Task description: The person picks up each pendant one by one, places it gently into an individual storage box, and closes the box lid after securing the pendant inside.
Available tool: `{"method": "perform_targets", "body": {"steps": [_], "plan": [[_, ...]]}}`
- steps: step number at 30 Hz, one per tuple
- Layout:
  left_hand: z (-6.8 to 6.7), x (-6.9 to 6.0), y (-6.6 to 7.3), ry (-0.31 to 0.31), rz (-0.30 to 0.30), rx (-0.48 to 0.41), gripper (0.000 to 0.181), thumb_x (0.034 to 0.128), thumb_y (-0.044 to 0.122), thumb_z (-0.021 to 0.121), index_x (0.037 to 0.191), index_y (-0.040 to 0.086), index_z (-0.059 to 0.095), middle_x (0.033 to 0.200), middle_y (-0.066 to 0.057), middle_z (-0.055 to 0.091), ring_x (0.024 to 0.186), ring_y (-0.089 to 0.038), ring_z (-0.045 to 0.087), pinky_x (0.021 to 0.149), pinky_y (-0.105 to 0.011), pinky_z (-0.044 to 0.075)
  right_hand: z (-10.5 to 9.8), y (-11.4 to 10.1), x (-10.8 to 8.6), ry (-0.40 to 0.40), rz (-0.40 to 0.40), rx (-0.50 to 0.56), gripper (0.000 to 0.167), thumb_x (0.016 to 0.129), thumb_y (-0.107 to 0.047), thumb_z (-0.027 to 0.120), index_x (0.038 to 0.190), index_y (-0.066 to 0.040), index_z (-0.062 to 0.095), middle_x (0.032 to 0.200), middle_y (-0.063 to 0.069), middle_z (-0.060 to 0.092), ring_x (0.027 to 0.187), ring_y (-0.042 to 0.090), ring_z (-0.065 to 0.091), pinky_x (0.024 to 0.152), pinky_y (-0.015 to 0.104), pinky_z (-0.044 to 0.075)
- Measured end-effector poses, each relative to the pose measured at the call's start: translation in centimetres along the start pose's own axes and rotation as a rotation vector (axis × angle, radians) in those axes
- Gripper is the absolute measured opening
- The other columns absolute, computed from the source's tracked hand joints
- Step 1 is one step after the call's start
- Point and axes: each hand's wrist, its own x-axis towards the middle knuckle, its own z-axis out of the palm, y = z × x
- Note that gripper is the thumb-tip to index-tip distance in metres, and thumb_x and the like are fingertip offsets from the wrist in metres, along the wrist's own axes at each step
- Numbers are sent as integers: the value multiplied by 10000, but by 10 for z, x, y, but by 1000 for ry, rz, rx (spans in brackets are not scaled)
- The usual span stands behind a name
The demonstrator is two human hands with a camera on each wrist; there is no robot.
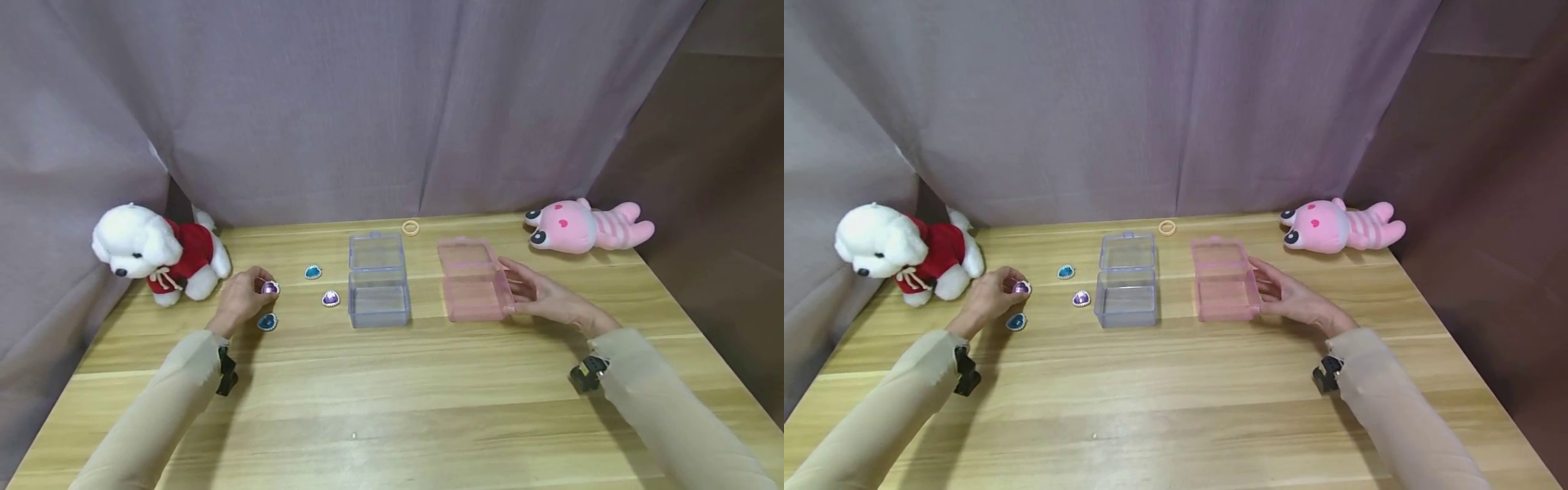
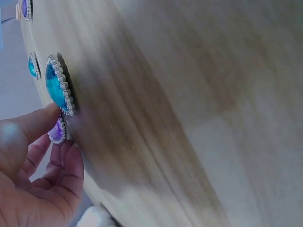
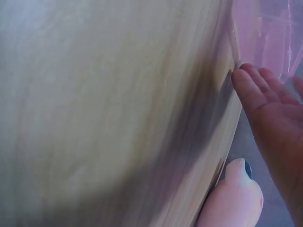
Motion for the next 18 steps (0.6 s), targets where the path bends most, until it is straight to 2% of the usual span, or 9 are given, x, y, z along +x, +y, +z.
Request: {"method": "perform_targets", "body": {"steps": [3, 5, 7, 9, 11, 12, 14, 16, 18], "plan": [[-2, 0, 1, 10, 7, -20, 242, 822, 106, 695, 1024, 7, 603, 948, -206, 679, 879, -330, 631, 772, -436, 473, 1, 1, 1, -3, -16, 3, 822, 863, 54, 601, 1483, 19, 62, 1484, 363, 120, 1333, 480, 201, 972, 112, 388], [-3, -1, 3, 23, 6, -75, 265, 833, 98, 690, 1062, -9, 609, 985, -223, 680, 903, -336, 644, 763, -390, 508, 2, 2, 3, -2, -27, 15, 805, 860, 60, 600, 1469, 46, 75, 1474, 372, 135, 1347, 369, 280, 978, 114, 387], [-6, -1, 6, 29, -12, -175, 297, 849, 83, 677, 1114, -29, 606, 1023, -245, 665, 855, -274, 662, 724, -308, 540, 3, 1, 4, -2, -36, 29, 796, 857, 66, 601, 1457, 68, 77, 1465, 381, 146, 1331, 223, 354, 983, 117, 388], [-9, 0, 14, 34, -38, -332, 349, 862, 71, 663, 1177, -56, 583, 1016, -238, 654, 801, -150, 657, 692, -218, 548, 2, 2, 4, 5, -42, 25, 783, 854, 64, 605, 1445, 80, 92, 1456, 385, 166, 1290, 113, 390, 983, 115, 387], [-12, 3, 27, 21, -58, -533, 402, 877, 51, 640, 1240, -86, 534, 963, -160, 634, 766, -40, 623, 706, -163, 547, 2, 2, 4, 12, -52, 23, 772, 848, 66, 611, 1434, 89, 109, 1446, 389, 181, 1249, 32, 409, 985, 118, 389], [-13, 5, 35, 7, -66, -618, 419, 886, 47, 626, 1266, -90, 511, 944, -103, 617, 748, 14, 597, 721, -152, 545, 1, 3, 4, 15, -53, 21, 770, 846, 63, 615, 1432, 87, 116, 1444, 387, 188, 1248, 32, 411, 987, 118, 388], [-13, 8, 55, -31, -61, -777, 462, 893, 44, 618, 1309, -90, 469, 908, -8, 580, 755, 37, 592, 778, -167, 542, 0, 3, 3, 19, -63, 13, 764, 840, 65, 619, 1424, 94, 127, 1435, 394, 196, 1245, 28, 414, 992, 119, 385], [-12, 11, 75, -94, -41, -872, 473, 902, 31, 599, 1336, -77, 445, 897, 33, 566, 784, 4, 607, 825, -198, 539, 0, 3, 3, 15, -70, 25, 765, 837, 73, 618, 1420, 99, 124, 1433, 398, 192, 1236, 2, 417, 997, 125, 384], [-7, 12, 97, -158, -8, -908, 466, 904, 16, 590, 1343, -57, 449, 919, 24, 577, 813, -22, 612, 842, -213, 537, 1, 3, 4, 9, -69, 36, 768, 837, 76, 615, 1421, 98, 117, 1433, 399, 188, 1237, 2, 418, 999, 128, 385]]}}
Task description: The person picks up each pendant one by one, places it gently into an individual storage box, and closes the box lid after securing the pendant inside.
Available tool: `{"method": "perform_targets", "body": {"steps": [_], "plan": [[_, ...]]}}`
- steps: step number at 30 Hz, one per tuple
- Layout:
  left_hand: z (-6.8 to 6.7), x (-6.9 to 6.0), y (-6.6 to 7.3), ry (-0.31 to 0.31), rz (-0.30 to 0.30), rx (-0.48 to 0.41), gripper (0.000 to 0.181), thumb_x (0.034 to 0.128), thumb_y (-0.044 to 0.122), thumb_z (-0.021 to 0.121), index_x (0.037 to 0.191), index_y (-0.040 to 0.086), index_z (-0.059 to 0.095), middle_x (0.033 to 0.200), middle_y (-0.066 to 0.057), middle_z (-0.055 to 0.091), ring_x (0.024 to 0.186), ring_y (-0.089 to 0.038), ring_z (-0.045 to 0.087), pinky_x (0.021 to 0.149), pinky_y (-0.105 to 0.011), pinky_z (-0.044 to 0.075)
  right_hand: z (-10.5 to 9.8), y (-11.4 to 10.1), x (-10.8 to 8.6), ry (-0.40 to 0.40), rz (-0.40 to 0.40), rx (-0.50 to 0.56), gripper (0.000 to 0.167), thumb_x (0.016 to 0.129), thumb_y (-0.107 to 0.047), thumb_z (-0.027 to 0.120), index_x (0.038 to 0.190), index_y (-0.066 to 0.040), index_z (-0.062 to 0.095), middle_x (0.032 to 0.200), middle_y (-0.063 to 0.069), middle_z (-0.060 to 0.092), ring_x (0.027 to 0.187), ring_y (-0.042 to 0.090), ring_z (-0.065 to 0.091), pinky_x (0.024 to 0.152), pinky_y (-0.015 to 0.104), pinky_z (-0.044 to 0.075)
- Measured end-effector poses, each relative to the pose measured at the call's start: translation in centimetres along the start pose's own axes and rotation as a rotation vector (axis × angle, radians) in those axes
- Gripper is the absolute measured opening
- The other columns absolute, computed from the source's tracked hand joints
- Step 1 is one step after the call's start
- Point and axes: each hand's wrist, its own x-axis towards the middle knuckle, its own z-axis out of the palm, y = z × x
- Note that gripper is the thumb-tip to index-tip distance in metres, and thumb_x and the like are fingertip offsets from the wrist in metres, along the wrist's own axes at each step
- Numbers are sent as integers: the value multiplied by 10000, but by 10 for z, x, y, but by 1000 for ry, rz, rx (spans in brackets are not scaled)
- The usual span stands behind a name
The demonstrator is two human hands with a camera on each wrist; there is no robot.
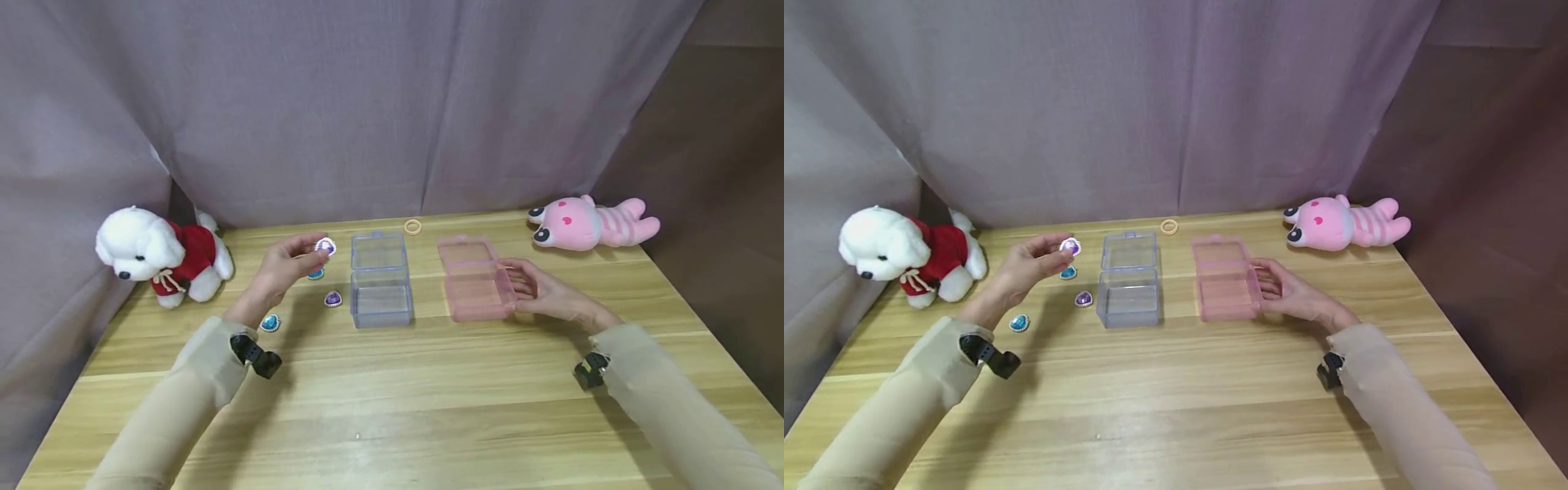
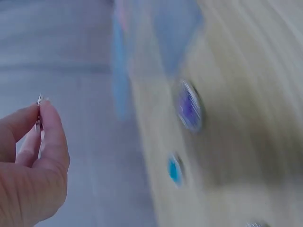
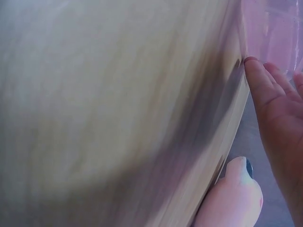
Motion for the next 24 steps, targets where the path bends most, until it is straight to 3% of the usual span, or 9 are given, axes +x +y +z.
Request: {"method": "perform_targets", "body": {"steps": [5, 12, 15, 17, 20, 24], "plan": [[54, 13, 15, -150, -8, -68, 429, 892, -44, 578, 1311, -49, 487, 923, 5, 594, 816, -55, 633, 858, -258, 540, -1, -1, -2, 10, 18, -6, 771, 842, 69, 613, 1428, 81, 112, 1439, 384, 205, 1260, 65, 411, 994, 131, 391], [122, 32, 13, -268, -74, -123, 367, 869, -71, 596, 1233, -73, 546, 876, -51, 676, 711, -55, 653, 848, -329, 549, 2, -2, 0, 9, 30, -13, 768, 849, 52, 617, 1431, 66, 116, 1438, 370, 231, 1310, 240, 373, 996, 140, 396], [146, 38, 8, -304, -102, -99, 342, 855, -61, 620, 1194, -62, 577, 947, -150, 689, 718, -95, 664, 846, -349, 552, 2, -1, 0, 15, 24, -23, 755, 848, 61, 610, 1423, 79, 120, 1431, 379, 237, 1313, 302, 361, 1000, 139, 388], [161, 41, 6, -328, -112, -79, 330, 848, -57, 631, 1175, -60, 590, 1010, -204, 676, 789, -202, 691, 889, -406, 527, 2, -1, 0, 20, 16, -35, 745, 848, 63, 605, 1414, 97, 121, 1423, 391, 241, 1308, 355, 347, 998, 136, 386], [180, 44, 3, -363, -109, -33, 314, 837, -59, 642, 1149, -67, 605, 1049, -232, 661, 948, -337, 662, 922, -435, 503, 2, -1, 0, 21, 19, -35, 747, 851, 59, 605, 1412, 101, 113, 1423, 392, 242, 1307, 434, 304, 995, 133, 386], [199, 49, 3, -378, -86, 66, 310, 811, -47, 675, 1119, -43, 639, 1042, -203, 674, 988, -345, 641, 899, -373, 527, 1, -2, -1, 15, 29, -31, 748, 856, 43, 608, 1420, 78, 119, 1435, 374, 241, 1315, 492, 249, 994, 127, 381]]}}
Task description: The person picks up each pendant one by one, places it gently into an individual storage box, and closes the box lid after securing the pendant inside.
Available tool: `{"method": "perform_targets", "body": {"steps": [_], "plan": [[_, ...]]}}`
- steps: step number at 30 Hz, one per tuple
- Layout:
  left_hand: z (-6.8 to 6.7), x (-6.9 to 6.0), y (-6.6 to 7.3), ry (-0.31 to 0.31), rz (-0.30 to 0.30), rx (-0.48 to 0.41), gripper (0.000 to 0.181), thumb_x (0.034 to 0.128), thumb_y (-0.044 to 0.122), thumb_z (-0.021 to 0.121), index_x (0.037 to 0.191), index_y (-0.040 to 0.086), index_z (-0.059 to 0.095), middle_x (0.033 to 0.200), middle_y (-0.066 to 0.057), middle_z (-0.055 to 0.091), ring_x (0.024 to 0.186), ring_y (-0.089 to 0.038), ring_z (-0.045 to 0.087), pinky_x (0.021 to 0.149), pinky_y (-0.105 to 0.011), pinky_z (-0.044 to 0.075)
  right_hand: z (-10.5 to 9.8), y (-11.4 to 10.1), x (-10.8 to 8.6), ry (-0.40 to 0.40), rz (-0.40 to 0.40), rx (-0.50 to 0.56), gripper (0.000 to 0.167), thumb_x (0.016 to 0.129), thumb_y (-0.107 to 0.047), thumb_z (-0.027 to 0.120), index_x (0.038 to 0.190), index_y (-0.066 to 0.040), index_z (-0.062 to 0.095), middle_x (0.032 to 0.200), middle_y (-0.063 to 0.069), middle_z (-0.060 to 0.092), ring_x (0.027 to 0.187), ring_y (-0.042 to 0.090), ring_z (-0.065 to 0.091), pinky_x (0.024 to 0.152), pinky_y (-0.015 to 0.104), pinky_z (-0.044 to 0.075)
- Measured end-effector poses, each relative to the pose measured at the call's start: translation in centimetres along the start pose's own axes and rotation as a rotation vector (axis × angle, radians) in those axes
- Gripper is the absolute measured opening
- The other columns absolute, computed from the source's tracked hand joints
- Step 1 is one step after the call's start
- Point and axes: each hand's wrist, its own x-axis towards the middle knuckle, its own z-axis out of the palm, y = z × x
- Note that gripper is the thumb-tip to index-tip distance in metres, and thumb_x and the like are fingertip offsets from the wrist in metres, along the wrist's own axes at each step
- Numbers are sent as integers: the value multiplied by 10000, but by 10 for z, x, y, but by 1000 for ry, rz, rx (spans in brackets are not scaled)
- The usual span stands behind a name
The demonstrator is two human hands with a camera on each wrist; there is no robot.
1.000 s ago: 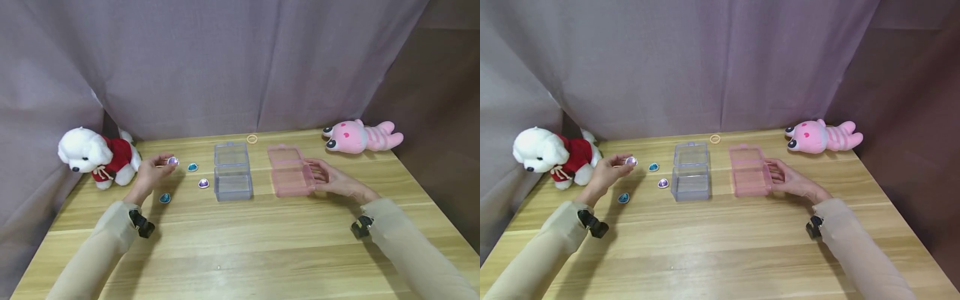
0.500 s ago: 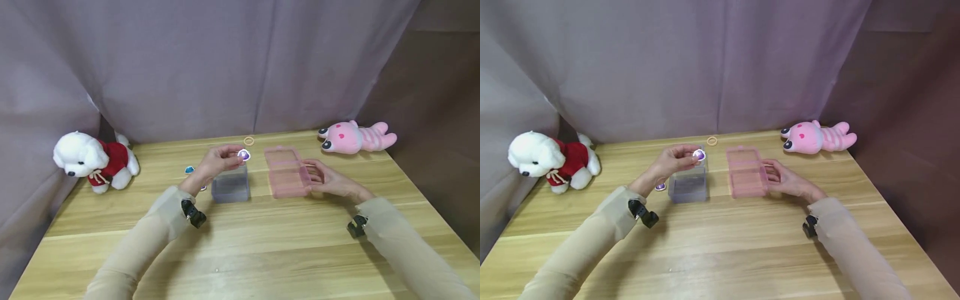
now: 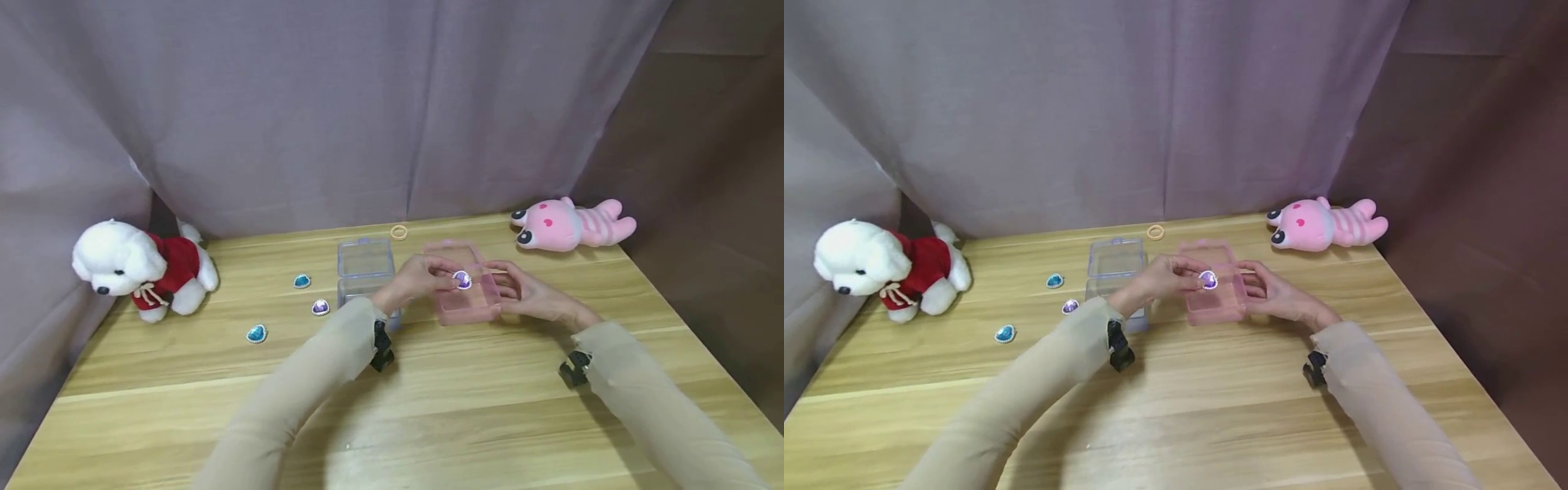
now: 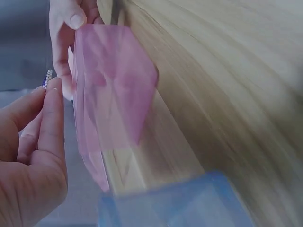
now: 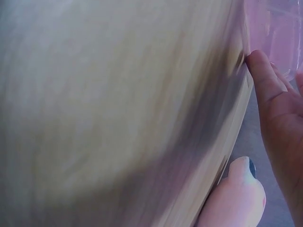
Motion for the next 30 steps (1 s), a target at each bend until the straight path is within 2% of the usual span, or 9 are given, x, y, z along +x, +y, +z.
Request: {"method": "perform_targets", "body": {"steps": [3, 6, 8, 10, 17, 20, 23, 26, 30], "plan": [[7, 6, 2, 4, 0, 119, 308, 797, 1, 709, 1102, 16, 672, 1026, -135, 698, 906, -230, 661, 821, -259, 546, 0, -1, 1, -6, 18, -3, 748, 859, 26, 614, 1431, 42, 132, 1447, 342, 258, 1332, 414, 298, 989, 125, 385], [12, 10, 5, -13, -4, 238, 310, 793, 45, 727, 1099, 61, 684, 1013, -80, 708, 868, -127, 630, 748, -168, 507, 0, -1, 2, -13, 24, 7, 749, 864, 26, 611, 1437, 29, 129, 1448, 332, 267, 1305, 202, 402, 987, 139, 397], [14, 12, 6, -33, -22, 270, 298, 796, 49, 724, 1092, 66, 686, 995, -70, 707, 856, -116, 617, 738, -158, 493, 0, -1, 2, -15, 29, 19, 755, 864, 25, 613, 1441, 19, 127, 1450, 328, 267, 1250, 58, 429, 987, 146, 402], [17, 14, 6, -50, -41, 277, 298, 793, 40, 719, 1088, 66, 685, 977, -69, 704, 849, -119, 613, 746, -163, 491, 1, -1, 2, -16, 27, 25, 760, 863, 25, 614, 1441, 24, 121, 1447, 337, 266, 1207, -11, 440, 984, 148, 406], [23, 19, 3, -111, -79, 224, 332, 802, -28, 684, 1130, 13, 651, 974, -118, 698, 851, -211, 670, 767, -234, 556, 1, 0, 1, -15, 21, 17, 766, 862, 22, 618, 1438, 39, 113, 1438, 361, 258, 1243, 75, 428, 977, 139, 404], [26, 21, 4, -126, -74, 232, 327, 808, -52, 668, 1131, -12, 641, 965, -137, 687, 852, -237, 672, 750, -246, 565, 1, 0, 0, -9, 22, 18, 767, 861, 27, 619, 1436, 41, 111, 1431, 367, 264, 1221, 34, 441, 972, 133, 406], [29, 23, 5, -128, -52, 290, 305, 795, -67, 674, 1096, -20, 656, 924, -131, 688, 759, -180, 655, 688, -204, 560, 0, 0, 0, -8, 22, 22, 766, 862, 39, 613, 1436, 45, 106, 1430, 368, 265, 1201, 5, 449, 971, 140, 411], [31, 24, 6, -122, -43, 351, 278, 781, -71, 687, 1051, -11, 676, 860, -101, 682, 667, -103, 591, 622, -163, 537, -1, 0, 0, -11, 23, 25, 773, 860, 41, 612, 1439, 41, 101, 1436, 364, 259, 1241, 87, 443, 975, 151, 412], [34, 24, 9, -136, -34, 458, 255, 777, -33, 708, 1026, 21, 690, 839, -55, 672, 655, -67, 543, 598, -128, 499, -1, 0, -1, -18, 21, 32, 786, 858, 39, 614, 1445, 35, 92, 1438, 366, 252, 1252, 103, 442, 975, 158, 416]]}}
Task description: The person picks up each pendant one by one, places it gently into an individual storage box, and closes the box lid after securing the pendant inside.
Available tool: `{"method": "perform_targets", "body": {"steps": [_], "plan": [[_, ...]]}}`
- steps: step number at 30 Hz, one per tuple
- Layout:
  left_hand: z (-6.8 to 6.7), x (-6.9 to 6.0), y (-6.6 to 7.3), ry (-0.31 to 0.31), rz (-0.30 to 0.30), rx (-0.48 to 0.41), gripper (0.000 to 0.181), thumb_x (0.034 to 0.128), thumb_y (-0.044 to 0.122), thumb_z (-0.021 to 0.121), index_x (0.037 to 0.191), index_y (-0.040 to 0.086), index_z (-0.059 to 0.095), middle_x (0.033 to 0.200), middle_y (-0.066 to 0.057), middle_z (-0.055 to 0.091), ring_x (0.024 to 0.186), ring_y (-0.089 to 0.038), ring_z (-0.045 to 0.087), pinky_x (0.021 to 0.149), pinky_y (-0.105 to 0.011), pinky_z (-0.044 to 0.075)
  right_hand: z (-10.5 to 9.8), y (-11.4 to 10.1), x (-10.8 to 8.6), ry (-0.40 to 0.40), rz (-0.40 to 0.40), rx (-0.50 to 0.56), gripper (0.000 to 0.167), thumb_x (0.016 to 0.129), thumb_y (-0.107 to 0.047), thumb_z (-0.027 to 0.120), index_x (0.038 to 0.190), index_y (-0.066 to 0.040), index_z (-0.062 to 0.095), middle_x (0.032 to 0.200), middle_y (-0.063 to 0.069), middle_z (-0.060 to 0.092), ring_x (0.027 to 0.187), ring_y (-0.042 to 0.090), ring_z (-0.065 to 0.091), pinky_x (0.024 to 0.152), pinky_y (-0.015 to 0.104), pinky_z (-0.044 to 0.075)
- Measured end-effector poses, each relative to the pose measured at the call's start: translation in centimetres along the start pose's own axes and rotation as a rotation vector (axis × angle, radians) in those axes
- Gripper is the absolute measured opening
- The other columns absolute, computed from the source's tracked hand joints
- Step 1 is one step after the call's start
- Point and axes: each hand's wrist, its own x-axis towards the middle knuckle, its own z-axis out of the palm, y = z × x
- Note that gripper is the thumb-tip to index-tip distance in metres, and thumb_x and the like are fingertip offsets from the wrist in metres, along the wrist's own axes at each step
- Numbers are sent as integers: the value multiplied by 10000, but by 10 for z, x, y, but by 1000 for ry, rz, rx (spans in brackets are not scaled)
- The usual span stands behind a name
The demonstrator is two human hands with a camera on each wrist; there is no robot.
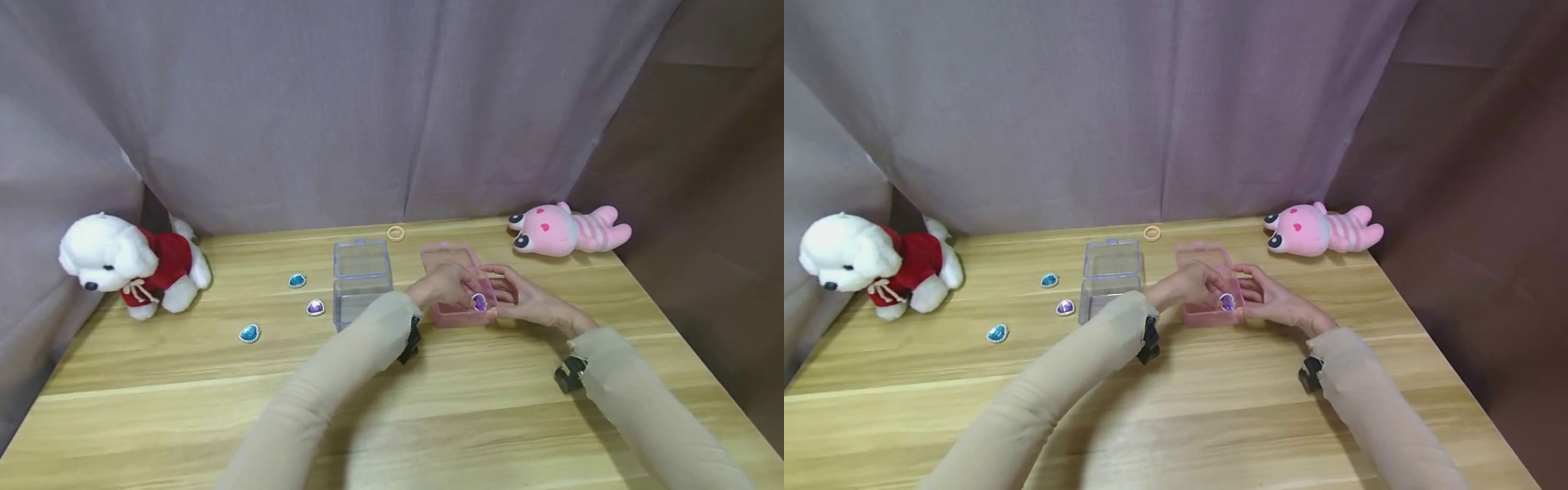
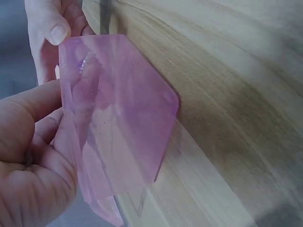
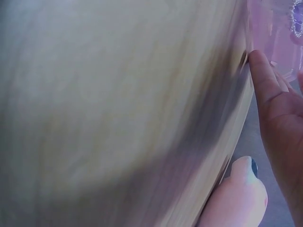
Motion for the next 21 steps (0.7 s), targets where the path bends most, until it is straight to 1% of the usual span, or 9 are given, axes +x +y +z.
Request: {"method": "perform_targets", "body": {"steps": [3, 4, 7, 11, 13, 16, 18, 19, 21], "plan": [[-1, 1, 2, -14, 7, 78, 253, 775, -13, 719, 1019, 46, 697, 866, -36, 675, 669, -62, 536, 594, -119, 479, 0, 0, 0, 0, 12, -5, 792, 857, 31, 618, 1453, 12, 97, 1441, 358, 255, 1207, 4, 454, 966, 155, 422], [-1, 2, 2, -20, 9, 91, 251, 776, -13, 718, 1019, 48, 698, 875, -37, 675, 671, -63, 535, 595, -119, 478, -1, 0, 0, -3, 12, -8, 793, 859, 27, 618, 1454, 12, 95, 1441, 361, 252, 1193, -25, 449, 965, 153, 422], [-2, 5, 3, -40, 20, 141, 245, 777, -16, 718, 1012, 48, 702, 890, -39, 670, 664, -57, 519, 585, -115, 468, -1, -1, 1, 3, 31, -21, 794, 858, 13, 623, 1460, -13, 108, 1447, 346, 261, 1188, -33, 445, 960, 146, 421], [-3, 9, 3, -74, 29, 201, 231, 776, -20, 713, 997, 49, 704, 904, -18, 650, 668, -51, 500, 568, -110, 451, 0, -2, 1, 3, 37, -17, 793, 862, 10, 623, 1462, -16, 105, 1451, 340, 259, 1193, -21, 448, 963, 146, 422], [-3, 10, 3, -93, 35, 243, 220, 781, -18, 703, 987, 59, 710, 903, 4, 633, 684, -47, 487, 563, -107, 436, 0, -2, 1, 5, 42, -19, 786, 866, 8, 619, 1460, -17, 104, 1457, 336, 250, 1234, 42, 439, 965, 146, 421], [-2, 10, 4, -127, 34, 285, 211, 793, -15, 683, 985, 68, 712, 899, 15, 606, 704, -50, 477, 561, -109, 417, 0, -2, 0, 7, 47, -27, 776, 873, 0, 613, 1458, -18, 103, 1462, 337, 237, 1311, 232, 383, 965, 146, 419], [0, 11, 4, -137, 25, 297, 207, 797, -1, 685, 985, 79, 713, 902, 21, 605, 722, -52, 477, 573, -113, 415, 0, -2, 0, 13, 54, -32, 778, 872, -7, 617, 1461, -29, 109, 1465, 332, 237, 1330, 346, 323, 964, 139, 414], [1, 11, 4, -140, 18, 294, 204, 797, 3, 687, 985, 80, 711, 902, 21, 610, 724, -57, 488, 576, -116, 424, 0, -2, -1, 14, 55, -34, 778, 872, -7, 617, 1462, -31, 110, 1464, 332, 239, 1329, 386, 302, 963, 138, 414], [2, 10, 5, -132, 2, 285, 204, 793, 4, 694, 980, 84, 710, 907, 20, 616, 737, -68, 502, 586, -127, 441, -1, -2, -1, 16, 52, -38, 776, 873, -4, 616, 1463, -30, 113, 1459, 335, 249, 1327, 406, 296, 965, 137, 412]]}}
